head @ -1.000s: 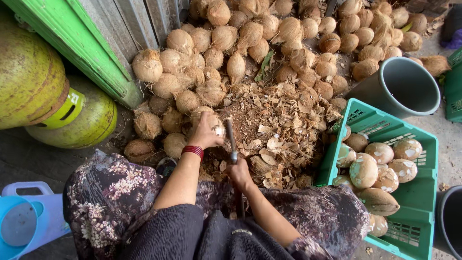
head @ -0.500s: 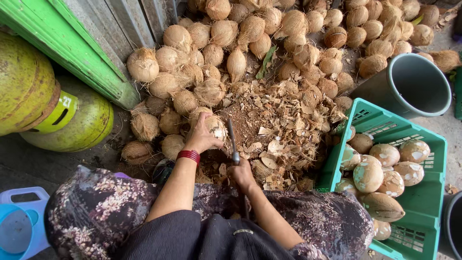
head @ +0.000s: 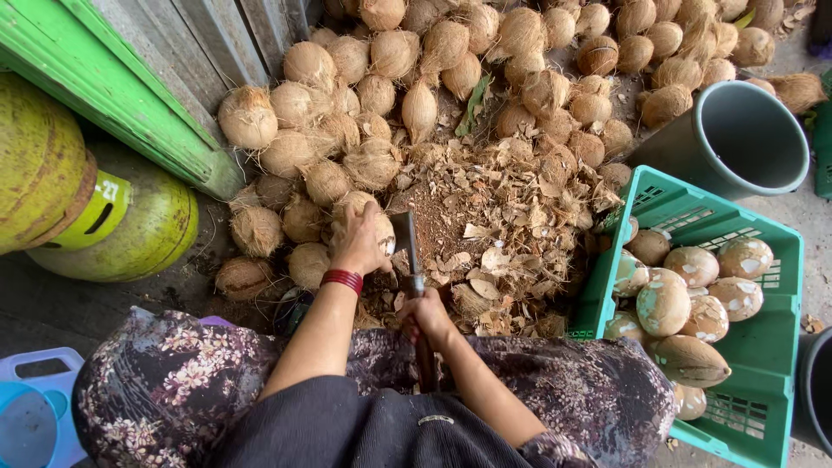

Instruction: The person sits on the ground and uses a long metal tool to peel the husk off a coconut. They repeatedly strike and scrape the coconut to remove the outer layer, then place the peeled coconut into a green crate.

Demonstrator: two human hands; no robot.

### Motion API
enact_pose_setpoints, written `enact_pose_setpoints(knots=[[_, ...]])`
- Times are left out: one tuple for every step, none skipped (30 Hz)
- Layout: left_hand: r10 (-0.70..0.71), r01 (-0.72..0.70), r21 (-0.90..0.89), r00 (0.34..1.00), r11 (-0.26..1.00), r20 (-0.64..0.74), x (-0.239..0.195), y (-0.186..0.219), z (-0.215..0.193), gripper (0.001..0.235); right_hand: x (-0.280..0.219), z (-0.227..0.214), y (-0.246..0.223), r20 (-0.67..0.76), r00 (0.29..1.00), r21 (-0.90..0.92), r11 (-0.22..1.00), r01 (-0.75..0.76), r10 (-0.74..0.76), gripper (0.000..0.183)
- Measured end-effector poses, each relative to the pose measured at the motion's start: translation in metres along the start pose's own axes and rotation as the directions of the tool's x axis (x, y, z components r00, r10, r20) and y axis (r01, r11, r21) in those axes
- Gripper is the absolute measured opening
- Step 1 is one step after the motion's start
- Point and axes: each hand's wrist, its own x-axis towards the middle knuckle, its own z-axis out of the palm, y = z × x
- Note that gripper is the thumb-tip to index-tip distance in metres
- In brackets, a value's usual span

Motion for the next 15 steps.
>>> enact_pose_setpoints(knots=[[-0.016,0.016,-0.043,1.0,0.999,0.005,-0.003,-0.003,0.0,0.112,0.001,0.001,0.004,0.049,0.997,0.102,0.993,-0.066,0.061,0.011],[-0.031,0.032,-0.086,0.999,0.996,0.011,-0.005,-0.007,0.002,0.111,0.003,0.002,0.007,0.003,0.999,0.059,0.998,-0.037,0.037,0.012],[-0.046,0.049,-0.133,0.999,0.99,0.026,-0.01,-0.011,0.007,0.109,0.001,-0.001,0.012,-0.045,0.999,0.013,1.0,-0.018,0.019,0.015],[0.039,-0.057,-0.262,0.996,0.963,-0.075,-0.013,-0.015,0.013,0.109,-0.002,-0.004,0.015,-0.092,0.996,-0.035,0.999,-0.001,-0.002,0.018],[0.123,-0.191,-0.37,0.972,0.909,-0.2,-0.009,-0.015,0.013,0.109,0.0,-0.009,0.01,-0.11,0.992,-0.129,0.99,0.054,-0.068,0.021],[0.187,-0.329,-0.453,0.925,0.828,-0.33,-0.005,-0.015,0.013,0.109,0.001,-0.013,0.004,-0.122,0.983,-0.223,0.969,0.105,-0.135,0.025],[0.192,-0.327,-0.465,0.929,0.822,-0.315,-0.004,-0.015,0.019,0.109,-0.002,-0.017,0.004,-0.131,0.973,-0.312,0.94,0.139,-0.188,0.03],[0.196,-0.325,-0.477,0.933,0.817,-0.3,-0.003,-0.015,0.026,0.108,-0.006,-0.02,0.003,-0.101,0.978,-0.273,0.951,0.148,-0.181,0.024],[0.195,-0.317,-0.49,0.939,0.812,-0.283,-0.005,-0.015,0.034,0.107,-0.01,-0.022,0.004,-0.066,0.983,-0.234,0.96,0.151,-0.171,0.018],[0.24,-0.365,-0.414,0.915,0.834,-0.323,-0.006,-0.015,0.04,0.106,-0.016,-0.022,0.005,-0.031,0.986,-0.195,0.969,0.153,-0.162,0.014],[0.289,-0.417,-0.33,0.882,0.847,-0.373,-0.003,-0.013,0.04,0.104,-0.017,-0.023,0.0,-0.038,0.989,-0.163,0.978,0.133,-0.141,0.015],[0.339,-0.462,-0.241,0.844,0.854,-0.416,0.002,-0.01,0.038,0.103,-0.019,-0.024,-0.005,-0.044,0.992,-0.131,0.985,0.113,-0.119,0.015],[0.282,-0.395,-0.276,0.885,0.876,-0.371,0.005,-0.006,0.036,0.103,-0.022,-0.025,-0.01,-0.05,0.994,-0.096,0.991,0.09,-0.095,0.016],[0.224,-0.326,-0.308,0.92,0.894,-0.322,0.009,-0.002,0.034,0.103,-0.023,-0.028,-0.015,-0.075,0.985,-0.128,0.981,0.145,-0.156,0.017],[0.159,-0.244,-0.34,0.953,0.908,-0.259,0.009,0.0,0.035,0.104,-0.026,-0.031,-0.015,-0.099,0.974,-0.159,0.97,0.185,-0.203,0.018]])
